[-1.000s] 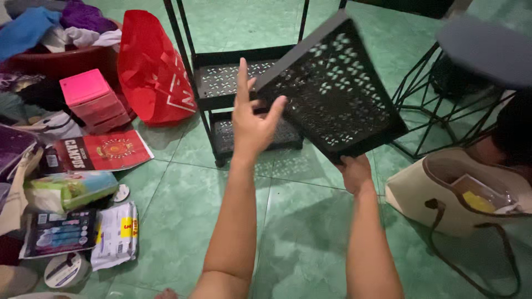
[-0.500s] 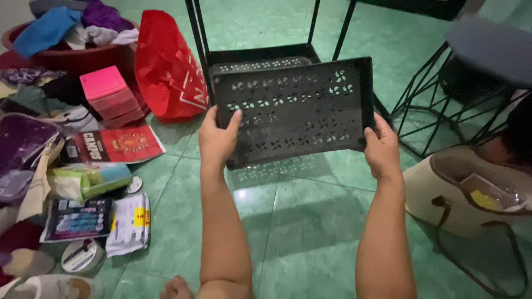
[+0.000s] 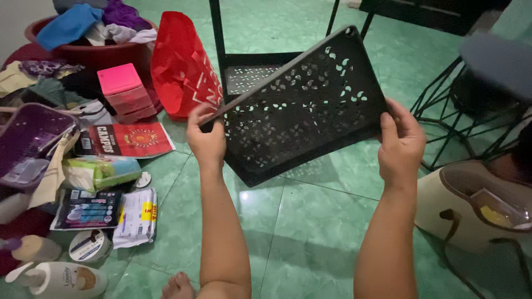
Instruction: The person assembles a black metal three-tier shelf by hand. They insert the vertical support poles into the perforated trays and stack the tiers to form the complete unit.
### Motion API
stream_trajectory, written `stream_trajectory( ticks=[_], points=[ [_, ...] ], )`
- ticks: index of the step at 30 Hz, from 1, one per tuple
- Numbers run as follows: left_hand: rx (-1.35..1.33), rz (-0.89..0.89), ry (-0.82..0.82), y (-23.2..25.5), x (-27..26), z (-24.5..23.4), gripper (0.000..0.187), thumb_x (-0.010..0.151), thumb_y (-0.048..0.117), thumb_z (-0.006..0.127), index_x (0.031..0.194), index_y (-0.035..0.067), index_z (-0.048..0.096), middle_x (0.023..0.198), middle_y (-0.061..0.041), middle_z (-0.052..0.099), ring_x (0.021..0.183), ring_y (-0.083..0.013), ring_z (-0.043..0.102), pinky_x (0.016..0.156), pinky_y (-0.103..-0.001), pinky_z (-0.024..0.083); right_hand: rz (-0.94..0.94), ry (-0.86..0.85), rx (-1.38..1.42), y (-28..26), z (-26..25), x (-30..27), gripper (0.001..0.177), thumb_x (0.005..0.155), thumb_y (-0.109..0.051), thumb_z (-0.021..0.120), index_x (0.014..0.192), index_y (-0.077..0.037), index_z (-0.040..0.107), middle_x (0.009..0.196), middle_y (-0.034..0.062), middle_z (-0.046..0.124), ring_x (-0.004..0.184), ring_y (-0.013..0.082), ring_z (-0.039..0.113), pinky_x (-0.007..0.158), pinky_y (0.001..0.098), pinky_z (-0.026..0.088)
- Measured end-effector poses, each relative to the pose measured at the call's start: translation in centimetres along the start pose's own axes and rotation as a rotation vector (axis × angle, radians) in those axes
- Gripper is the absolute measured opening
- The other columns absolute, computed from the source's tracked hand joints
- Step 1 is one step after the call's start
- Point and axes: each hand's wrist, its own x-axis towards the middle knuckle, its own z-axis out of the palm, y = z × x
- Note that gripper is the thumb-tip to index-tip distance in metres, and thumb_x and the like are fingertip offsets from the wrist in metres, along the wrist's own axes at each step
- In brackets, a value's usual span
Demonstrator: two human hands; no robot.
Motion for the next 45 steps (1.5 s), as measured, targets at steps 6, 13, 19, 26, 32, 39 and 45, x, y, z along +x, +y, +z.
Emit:
stream_trajectory(
  ticks=[6,13,19,26,32,39,45],
  points=[
    [0.532,-0.115,-0.388,-1.9,0.0,-1.2,0.025,0.067,0.008,0.059,0.091,0.012,0.068,0.082,-0.009,0.067,0.075,-0.0234,0.064,0.067,-0.032,0.048,0.007,-0.014,-0.094,0.5,0.4,-0.3,0.023,0.093,-0.003,0.052,0.115,0.001,0.057,0.105,0.0038,0.060,0.094,0.0100,0.057,0.083,0.0233,0.047],
    [0.443,-0.074,-0.583,-1.5,-2.4,1.1,0.028,0.070,0.012,0.061,0.097,0.012,0.065,0.084,-0.013,0.066,0.078,-0.0273,0.064,0.069,-0.034,0.048,-0.073,-0.233,-0.319,0.5,2.1,-1.0,0.022,0.082,-0.002,0.060,0.104,-0.002,0.061,0.112,0.0063,0.061,0.101,0.0120,0.057,0.085,0.0225,0.045],
    [0.299,-0.073,-0.536,0.0,-3.5,2.7,0.042,0.070,0.004,0.059,0.111,0.013,0.058,0.086,-0.014,0.066,0.077,-0.0256,0.065,0.069,-0.032,0.049,-0.017,-0.238,-0.373,1.6,2.6,-1.6,0.024,0.077,0.000,0.063,0.101,-0.001,0.062,0.112,0.0064,0.057,0.097,0.0119,0.057,0.079,0.0225,0.048],
    [0.126,0.010,-0.503,2.2,-5.1,3.5,0.058,0.070,-0.005,0.050,0.125,0.015,0.049,0.090,-0.014,0.062,0.077,-0.0252,0.063,0.072,-0.031,0.048,0.172,-0.056,-0.169,4.2,1.9,-1.4,0.030,0.081,0.000,0.061,0.111,0.001,0.058,0.099,0.0039,0.061,0.085,0.0066,0.057,0.075,0.0196,0.046],
    [0.084,0.299,-0.543,1.2,-5.1,3.8,0.054,0.067,-0.010,0.048,0.116,0.012,0.058,0.098,-0.014,0.063,0.090,-0.0255,0.062,0.081,-0.031,0.048,0.122,-0.093,-0.151,4.8,1.9,-1.8,0.034,0.085,0.001,0.053,0.119,0.000,0.054,0.107,0.0043,0.059,0.093,0.0076,0.055,0.082,0.0210,0.045],
    [0.065,0.152,-0.429,-0.7,-4.7,4.2,0.047,0.068,-0.005,0.056,0.113,0.006,0.058,0.099,-0.011,0.065,0.090,-0.0180,0.064,0.081,-0.028,0.049,0.133,-0.143,-0.110,4.8,1.9,-2.5,0.037,0.088,0.001,0.052,0.125,-0.001,0.050,0.116,0.0056,0.057,0.102,0.0106,0.054,0.089,0.0229,0.043],
    [-0.191,-0.056,-0.555,-1.3,-4.0,3.8,0.042,0.074,-0.002,0.056,0.115,0.002,0.056,0.106,-0.008,0.063,0.096,-0.0141,0.062,0.083,-0.026,0.049,0.101,-0.158,0.036,5.5,1.4,-2.4,0.039,0.083,0.004,0.058,0.121,0.000,0.050,0.118,0.0075,0.055,0.109,0.0149,0.053,0.095,0.0276,0.043]
  ],
)
